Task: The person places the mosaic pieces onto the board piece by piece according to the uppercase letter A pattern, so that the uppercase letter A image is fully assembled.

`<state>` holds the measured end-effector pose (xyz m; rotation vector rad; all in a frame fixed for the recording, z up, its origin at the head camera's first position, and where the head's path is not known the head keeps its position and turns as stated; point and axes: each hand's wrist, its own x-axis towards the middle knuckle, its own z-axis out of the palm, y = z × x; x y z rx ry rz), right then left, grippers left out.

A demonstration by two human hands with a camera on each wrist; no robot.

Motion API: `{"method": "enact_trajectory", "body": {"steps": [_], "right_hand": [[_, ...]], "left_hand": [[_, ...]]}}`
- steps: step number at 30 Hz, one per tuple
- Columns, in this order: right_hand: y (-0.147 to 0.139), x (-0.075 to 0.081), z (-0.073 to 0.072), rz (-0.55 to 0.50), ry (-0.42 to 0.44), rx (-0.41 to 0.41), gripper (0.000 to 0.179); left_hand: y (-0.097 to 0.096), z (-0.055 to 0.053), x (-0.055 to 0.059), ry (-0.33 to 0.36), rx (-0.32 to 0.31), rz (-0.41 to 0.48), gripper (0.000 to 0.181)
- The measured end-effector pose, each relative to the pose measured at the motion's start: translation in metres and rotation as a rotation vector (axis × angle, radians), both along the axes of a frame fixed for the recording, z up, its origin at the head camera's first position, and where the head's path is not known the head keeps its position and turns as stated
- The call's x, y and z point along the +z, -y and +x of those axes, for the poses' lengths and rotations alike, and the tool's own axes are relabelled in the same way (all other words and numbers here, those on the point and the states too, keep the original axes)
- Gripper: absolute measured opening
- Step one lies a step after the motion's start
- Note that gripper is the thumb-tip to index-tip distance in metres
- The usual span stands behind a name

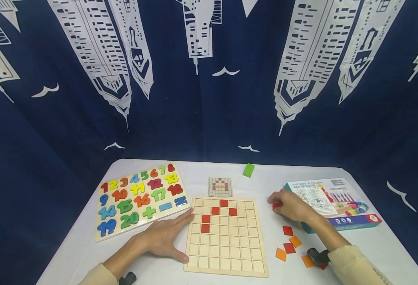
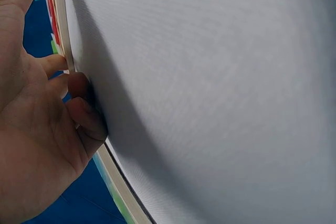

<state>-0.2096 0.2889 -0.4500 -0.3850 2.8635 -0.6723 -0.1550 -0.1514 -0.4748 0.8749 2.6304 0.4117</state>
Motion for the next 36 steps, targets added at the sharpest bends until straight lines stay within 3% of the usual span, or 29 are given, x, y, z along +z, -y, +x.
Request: {"method": "enact_trajectory", "body": {"steps": [14,36], "right_hand": [[0.007,-0.002,0.001,-0.002,-0.093,0.040,0.023],[0.018,-0.002,0.002,-0.076,-0.103,0.071,0.018]], "left_hand": [[0.001,-0.002,-0.003,0.009,0.002,0.012,0.124],[0.001,-0.002,-0.003,0.003,0.003,0.018,0.124]]}}
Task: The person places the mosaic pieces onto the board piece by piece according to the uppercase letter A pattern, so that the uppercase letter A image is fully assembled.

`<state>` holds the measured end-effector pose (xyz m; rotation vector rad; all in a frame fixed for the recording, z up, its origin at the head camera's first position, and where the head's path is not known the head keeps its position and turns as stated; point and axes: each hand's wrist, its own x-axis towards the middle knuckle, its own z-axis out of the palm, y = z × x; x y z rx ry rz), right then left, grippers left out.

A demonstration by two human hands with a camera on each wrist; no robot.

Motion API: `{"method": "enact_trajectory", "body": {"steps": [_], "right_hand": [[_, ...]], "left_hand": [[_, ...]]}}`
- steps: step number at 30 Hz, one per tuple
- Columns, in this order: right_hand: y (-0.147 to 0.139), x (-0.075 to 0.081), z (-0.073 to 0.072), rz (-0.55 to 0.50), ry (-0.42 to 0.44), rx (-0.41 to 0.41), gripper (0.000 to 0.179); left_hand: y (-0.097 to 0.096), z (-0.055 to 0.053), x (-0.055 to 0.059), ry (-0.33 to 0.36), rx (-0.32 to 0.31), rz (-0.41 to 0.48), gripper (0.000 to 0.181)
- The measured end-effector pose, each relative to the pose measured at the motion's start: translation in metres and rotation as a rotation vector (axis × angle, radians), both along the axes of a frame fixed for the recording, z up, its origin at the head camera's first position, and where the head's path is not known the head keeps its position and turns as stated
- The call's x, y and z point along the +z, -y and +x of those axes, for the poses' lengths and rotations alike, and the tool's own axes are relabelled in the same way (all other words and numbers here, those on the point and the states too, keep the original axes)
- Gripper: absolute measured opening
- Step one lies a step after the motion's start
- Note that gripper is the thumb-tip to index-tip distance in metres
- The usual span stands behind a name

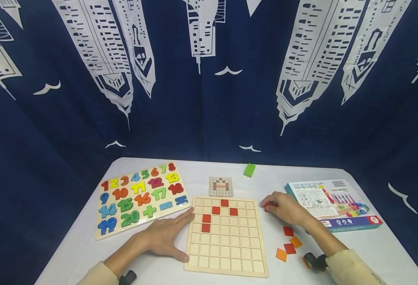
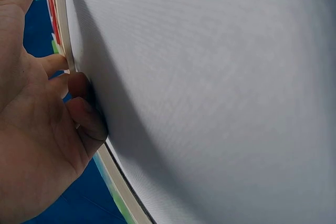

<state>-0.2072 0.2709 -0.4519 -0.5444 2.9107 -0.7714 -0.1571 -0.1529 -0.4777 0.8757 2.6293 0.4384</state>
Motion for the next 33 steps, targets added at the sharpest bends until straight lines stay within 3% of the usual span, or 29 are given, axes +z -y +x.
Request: {"method": "enact_trajectory", "body": {"steps": [16,22,29,33], "right_hand": [[0.013,0.004,0.004,-0.062,-0.001,0.032,0.019],[0.018,0.006,0.003,-0.130,0.070,0.053,0.018],[0.025,0.007,0.004,-0.273,0.210,0.053,0.023],[0.031,0.008,0.005,-0.263,0.213,0.053,0.024]], "left_hand": [[0.000,0.000,0.001,0.001,0.001,-0.005,0.123],[0.000,0.000,0.002,0.009,0.002,0.002,0.123],[-0.001,-0.001,0.002,0.007,0.003,0.004,0.124],[0.000,-0.001,0.002,0.003,0.000,0.001,0.124]]}}
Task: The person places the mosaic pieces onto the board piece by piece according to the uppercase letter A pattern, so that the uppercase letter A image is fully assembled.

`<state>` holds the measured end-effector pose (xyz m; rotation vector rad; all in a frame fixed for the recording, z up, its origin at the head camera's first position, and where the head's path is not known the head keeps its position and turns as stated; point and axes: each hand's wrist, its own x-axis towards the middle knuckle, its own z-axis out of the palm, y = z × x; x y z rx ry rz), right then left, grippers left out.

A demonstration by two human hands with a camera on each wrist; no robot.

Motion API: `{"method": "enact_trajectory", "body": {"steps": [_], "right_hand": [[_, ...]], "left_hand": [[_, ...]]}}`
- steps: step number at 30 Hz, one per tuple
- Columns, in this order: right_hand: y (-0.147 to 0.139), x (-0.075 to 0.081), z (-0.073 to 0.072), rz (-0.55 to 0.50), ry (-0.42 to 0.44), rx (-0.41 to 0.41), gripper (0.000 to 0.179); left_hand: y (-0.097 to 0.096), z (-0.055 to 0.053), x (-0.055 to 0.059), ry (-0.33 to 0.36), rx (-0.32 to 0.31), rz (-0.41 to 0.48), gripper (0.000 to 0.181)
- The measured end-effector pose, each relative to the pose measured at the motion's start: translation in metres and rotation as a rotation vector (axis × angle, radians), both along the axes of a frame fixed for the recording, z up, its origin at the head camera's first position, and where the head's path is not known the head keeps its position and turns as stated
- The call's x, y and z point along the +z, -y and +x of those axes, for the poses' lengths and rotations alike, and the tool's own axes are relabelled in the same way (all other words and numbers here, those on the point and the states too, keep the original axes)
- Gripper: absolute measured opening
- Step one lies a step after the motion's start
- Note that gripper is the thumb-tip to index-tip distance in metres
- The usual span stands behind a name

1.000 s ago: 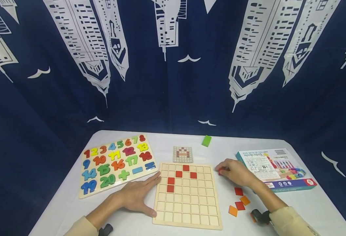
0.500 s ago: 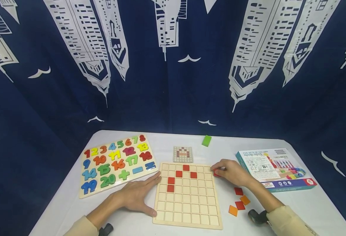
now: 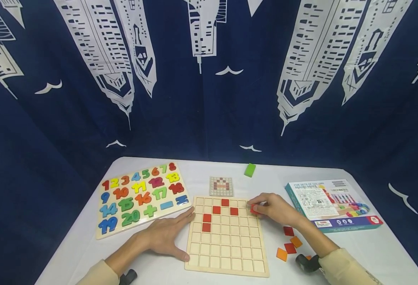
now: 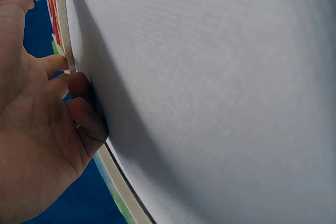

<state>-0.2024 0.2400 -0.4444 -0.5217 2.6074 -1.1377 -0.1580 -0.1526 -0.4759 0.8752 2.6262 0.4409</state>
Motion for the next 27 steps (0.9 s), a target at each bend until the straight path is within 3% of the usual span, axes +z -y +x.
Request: {"method": "enact_trajectory", "body": {"steps": [14,27], "right_hand": [[0.020,0.001,0.004,-0.091,0.075,-0.017,0.031],[0.051,-0.003,0.011,-0.180,0.130,0.009,0.024]], "left_hand": [[0.000,0.000,0.000,0.004,-0.001,-0.002,0.124],[0.001,0.000,0.000,0.004,0.006,-0.011,0.124]]}}
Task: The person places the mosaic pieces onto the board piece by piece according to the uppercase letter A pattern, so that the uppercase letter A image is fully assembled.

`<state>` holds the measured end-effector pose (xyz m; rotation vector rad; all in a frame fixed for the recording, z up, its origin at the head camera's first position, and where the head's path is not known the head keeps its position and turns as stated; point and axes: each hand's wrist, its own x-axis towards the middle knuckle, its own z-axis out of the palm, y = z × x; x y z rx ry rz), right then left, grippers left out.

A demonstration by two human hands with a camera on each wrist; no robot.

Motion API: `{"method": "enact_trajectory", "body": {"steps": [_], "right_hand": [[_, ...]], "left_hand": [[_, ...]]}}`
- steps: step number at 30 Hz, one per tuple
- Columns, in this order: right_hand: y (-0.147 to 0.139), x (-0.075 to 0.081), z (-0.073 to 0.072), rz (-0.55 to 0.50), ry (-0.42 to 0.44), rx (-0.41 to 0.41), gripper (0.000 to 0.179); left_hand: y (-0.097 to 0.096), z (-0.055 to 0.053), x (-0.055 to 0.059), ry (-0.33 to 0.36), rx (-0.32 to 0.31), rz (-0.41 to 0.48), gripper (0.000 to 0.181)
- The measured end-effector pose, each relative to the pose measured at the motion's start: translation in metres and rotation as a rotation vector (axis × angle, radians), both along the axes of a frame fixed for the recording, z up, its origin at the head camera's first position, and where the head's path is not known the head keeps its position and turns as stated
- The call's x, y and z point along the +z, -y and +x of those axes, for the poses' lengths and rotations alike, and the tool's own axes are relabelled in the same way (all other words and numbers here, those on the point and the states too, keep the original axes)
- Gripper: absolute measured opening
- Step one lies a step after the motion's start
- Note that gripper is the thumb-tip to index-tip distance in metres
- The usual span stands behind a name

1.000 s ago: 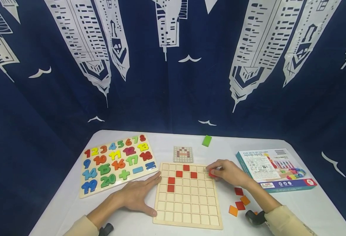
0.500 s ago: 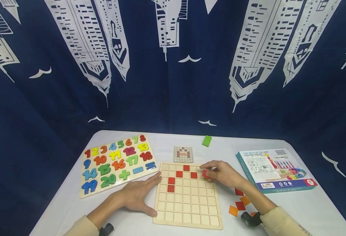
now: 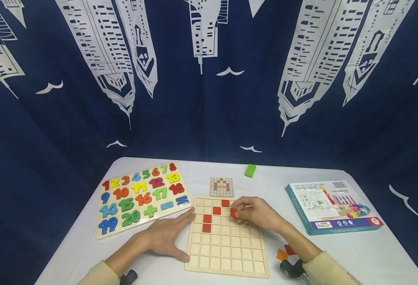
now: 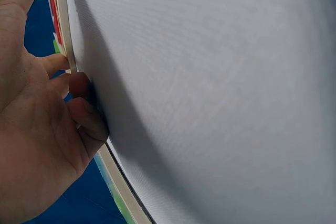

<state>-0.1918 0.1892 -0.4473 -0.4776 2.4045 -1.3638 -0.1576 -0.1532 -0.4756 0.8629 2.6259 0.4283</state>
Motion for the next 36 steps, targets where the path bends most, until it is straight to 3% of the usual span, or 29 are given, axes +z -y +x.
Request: {"method": "enact_trajectory", "body": {"steps": [9,17,36], "right_hand": [[0.020,0.001,0.007,-0.118,0.066,0.078,0.020],[0.032,0.000,0.009,-0.087,0.044,0.123,0.017],[0.063,-0.003,0.017,-0.049,0.094,0.207,0.014]], "left_hand": [[0.000,0.000,0.000,-0.002,0.001,-0.003,0.124],[-0.001,0.001,0.002,0.005,0.005,0.001,0.123],[0.001,0.000,-0.001,-0.002,-0.009,0.001,0.123]]}}
